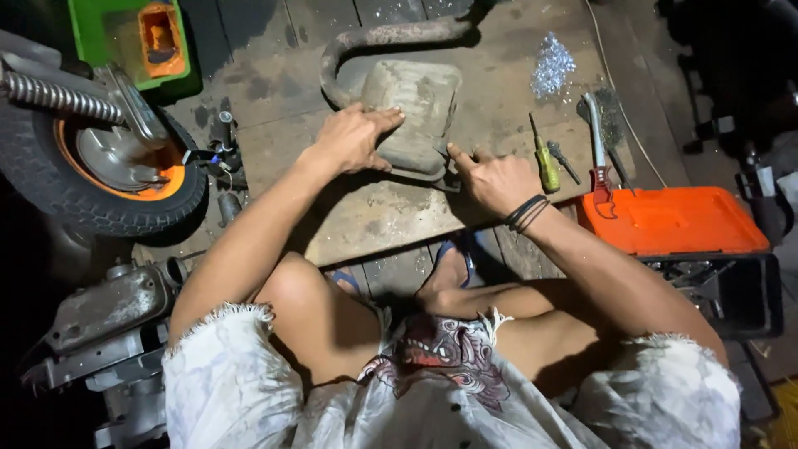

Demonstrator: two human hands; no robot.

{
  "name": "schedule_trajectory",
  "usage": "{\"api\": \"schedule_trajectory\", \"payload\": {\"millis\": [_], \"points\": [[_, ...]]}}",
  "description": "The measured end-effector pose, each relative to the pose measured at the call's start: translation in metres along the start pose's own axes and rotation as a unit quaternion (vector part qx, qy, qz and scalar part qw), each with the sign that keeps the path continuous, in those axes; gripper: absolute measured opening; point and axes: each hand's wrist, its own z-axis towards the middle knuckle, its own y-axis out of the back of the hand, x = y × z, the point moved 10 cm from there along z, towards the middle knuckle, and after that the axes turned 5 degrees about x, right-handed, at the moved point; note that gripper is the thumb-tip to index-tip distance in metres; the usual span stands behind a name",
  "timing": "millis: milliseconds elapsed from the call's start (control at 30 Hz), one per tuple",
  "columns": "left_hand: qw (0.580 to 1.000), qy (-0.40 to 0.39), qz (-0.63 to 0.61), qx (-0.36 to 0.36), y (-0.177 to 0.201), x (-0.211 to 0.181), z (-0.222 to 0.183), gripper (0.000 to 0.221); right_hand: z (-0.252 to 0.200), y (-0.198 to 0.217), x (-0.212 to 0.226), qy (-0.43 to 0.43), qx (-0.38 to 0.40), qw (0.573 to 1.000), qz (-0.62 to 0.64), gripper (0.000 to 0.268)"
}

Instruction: Cleaning and scraping a motorcycle muffler using hand tools to remove debris and rust.

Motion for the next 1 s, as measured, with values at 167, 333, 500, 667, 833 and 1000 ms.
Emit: {"api": "schedule_trajectory", "payload": {"millis": [167, 333, 500, 667, 833, 1000], "points": [[1.0, 0.014, 0.009, 0.006, -0.009, 0.004, 0.006, 0.098, -0.004, 0.009, -0.005, 0.007, -0.04, 0.999, -0.023, 0.044], [0.999, 0.031, 0.012, 0.032, -0.018, 0.003, 0.006, 0.099, 0.003, 0.016, 0.0, 0.039, -0.061, 0.997, -0.013, 0.044], [0.997, 0.054, 0.021, 0.047, -0.009, 0.006, 0.009, 0.099, 0.01, 0.016, -0.011, 0.028, -0.004, 0.999, 0.018, 0.045], [1.0, 0.001, 0.012, 0.015, 0.001, -0.007, 0.003, 0.095, 0.015, 0.011, 0.004, -0.002, 0.048, 0.998, 0.035, 0.047], [1.0, -0.002, 0.019, -0.007, 0.001, -0.009, 0.0, 0.095, 0.014, 0.0, 0.006, -0.029, 0.085, 0.995, 0.036, 0.052], [0.997, 0.036, 0.06, -0.028, -0.002, -0.008, 0.004, 0.098, 0.019, 0.018, 0.017, -0.051, 0.109, 0.992, 0.034, 0.052]]}}
